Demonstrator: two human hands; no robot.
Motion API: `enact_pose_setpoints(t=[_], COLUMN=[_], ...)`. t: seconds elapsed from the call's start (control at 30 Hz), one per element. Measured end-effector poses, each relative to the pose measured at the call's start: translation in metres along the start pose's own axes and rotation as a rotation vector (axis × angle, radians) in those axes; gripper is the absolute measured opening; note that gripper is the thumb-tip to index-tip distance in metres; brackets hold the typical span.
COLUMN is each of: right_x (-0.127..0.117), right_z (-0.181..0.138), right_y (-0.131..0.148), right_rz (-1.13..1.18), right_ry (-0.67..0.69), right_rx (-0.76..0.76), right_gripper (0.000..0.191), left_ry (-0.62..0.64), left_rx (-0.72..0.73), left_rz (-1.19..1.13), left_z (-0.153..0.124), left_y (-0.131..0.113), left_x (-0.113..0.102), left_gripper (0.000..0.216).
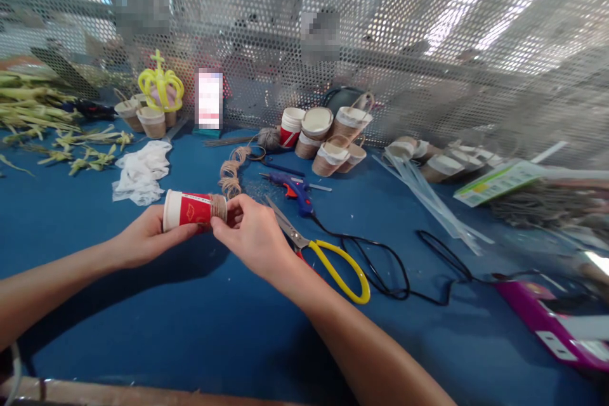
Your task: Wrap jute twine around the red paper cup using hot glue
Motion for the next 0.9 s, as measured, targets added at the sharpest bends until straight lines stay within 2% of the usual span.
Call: enact_pose_setpoints(t=[0.1,0.23,0.5,0.6,0.7,0.8,0.9], right_x=[-0.002,-0.004,-0.003,-0.003,-0.001,0.004,0.008], right_z=[0.001,0.001,0.001,0.001,-0.001,-0.005,-0.006], right_y=[0.000,-0.001,-0.006,-0.005,-0.001,0.003,0.005], right_rz=[0.081,0.052,-0.036,-0.052,-0.138,-0.254,-0.250], right_ry=[-0.001,-0.022,-0.035,-0.050,-0.085,-0.094,-0.039], right_rx=[0.053,0.042,-0.006,-0.024,-0.094,-0.187,-0.214], right_gripper=[0.013,0.014,0.010,0.010,0.010,0.008,0.008], left_ry=[0.007,0.000,-0.004,0.031,0.037,0.001,-0.044], left_rx=[0.093,0.215,0.261,0.120,-0.141,-0.370,-0.482], left_rz=[0.070,0.160,0.242,0.071,-0.335,-0.752,-0.878], left_z=[-0.001,-0.003,-0.003,-0.002,0.001,0.003,0.003], left_y=[-0.002,-0.007,-0.010,-0.007,0.000,0.007,0.011], left_x=[-0.001,-0.001,0.000,0.000,0.000,0.002,0.003], left_gripper=[0.025,0.022,0.019,0.021,0.028,0.025,0.018])
Point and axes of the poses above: each hand's wrist, its own z-axis towards the middle knuckle, its own x-axis out of the palm, y = z × x, the point moved 4 cm from there along z, towards the middle knuckle, and after that the axes turned 13 degrees about z, right-handed, at the moved point
